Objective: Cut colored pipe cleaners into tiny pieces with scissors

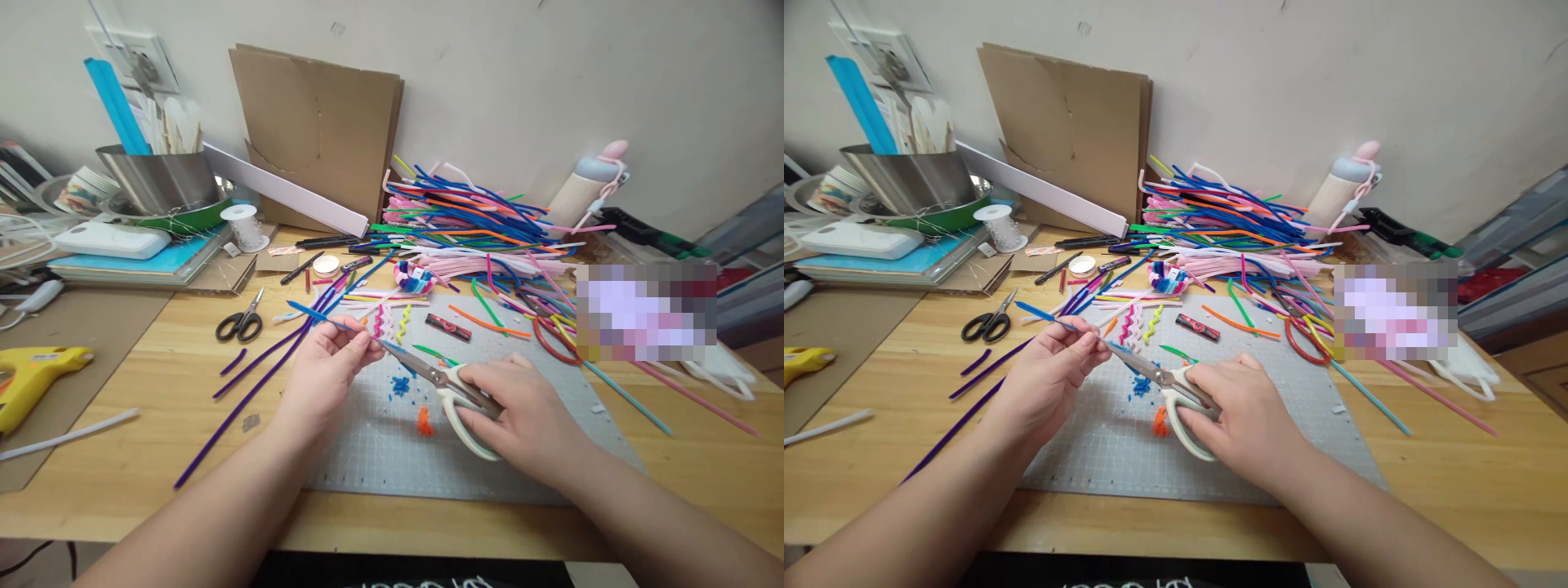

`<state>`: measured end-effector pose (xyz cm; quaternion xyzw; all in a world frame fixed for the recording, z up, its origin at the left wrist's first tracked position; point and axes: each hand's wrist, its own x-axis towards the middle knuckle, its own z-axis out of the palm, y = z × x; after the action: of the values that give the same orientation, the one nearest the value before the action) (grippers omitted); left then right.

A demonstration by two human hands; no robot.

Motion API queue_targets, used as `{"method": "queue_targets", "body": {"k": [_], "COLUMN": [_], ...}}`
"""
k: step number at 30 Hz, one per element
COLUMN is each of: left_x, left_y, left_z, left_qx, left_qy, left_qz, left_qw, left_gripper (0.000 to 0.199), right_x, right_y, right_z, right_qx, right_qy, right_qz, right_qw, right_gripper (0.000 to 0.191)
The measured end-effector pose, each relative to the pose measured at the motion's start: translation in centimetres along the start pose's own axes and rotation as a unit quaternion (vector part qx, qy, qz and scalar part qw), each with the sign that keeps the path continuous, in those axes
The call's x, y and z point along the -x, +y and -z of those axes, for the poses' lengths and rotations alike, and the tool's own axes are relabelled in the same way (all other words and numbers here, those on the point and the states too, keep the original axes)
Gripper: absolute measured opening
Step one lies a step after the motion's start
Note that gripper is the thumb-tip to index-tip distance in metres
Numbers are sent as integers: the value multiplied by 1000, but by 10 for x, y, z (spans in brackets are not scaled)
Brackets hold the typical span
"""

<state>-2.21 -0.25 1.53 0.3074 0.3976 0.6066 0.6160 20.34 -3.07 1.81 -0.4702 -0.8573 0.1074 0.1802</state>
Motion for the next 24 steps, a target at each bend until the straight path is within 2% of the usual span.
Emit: {"method": "queue_targets", "body": {"k": [8,18,24], "left_x": [3,5,5], "left_y": [0,2,2], "left_z": [0,-4,-4], "left_qx": [-39,-80,-82], "left_qy": [11,5,1], "left_qz": [-5,0,-13], "left_qw": [999,997,997], "left_gripper": [20,16,13], "right_x": [-1,-3,-3], "right_y": [5,3,6], "right_z": [2,-1,1], "right_qx": [38,28,38], "right_qy": [51,41,48], "right_qz": [-29,-33,-62], "right_qw": [998,998,996], "right_gripper": [18,18,11]}}
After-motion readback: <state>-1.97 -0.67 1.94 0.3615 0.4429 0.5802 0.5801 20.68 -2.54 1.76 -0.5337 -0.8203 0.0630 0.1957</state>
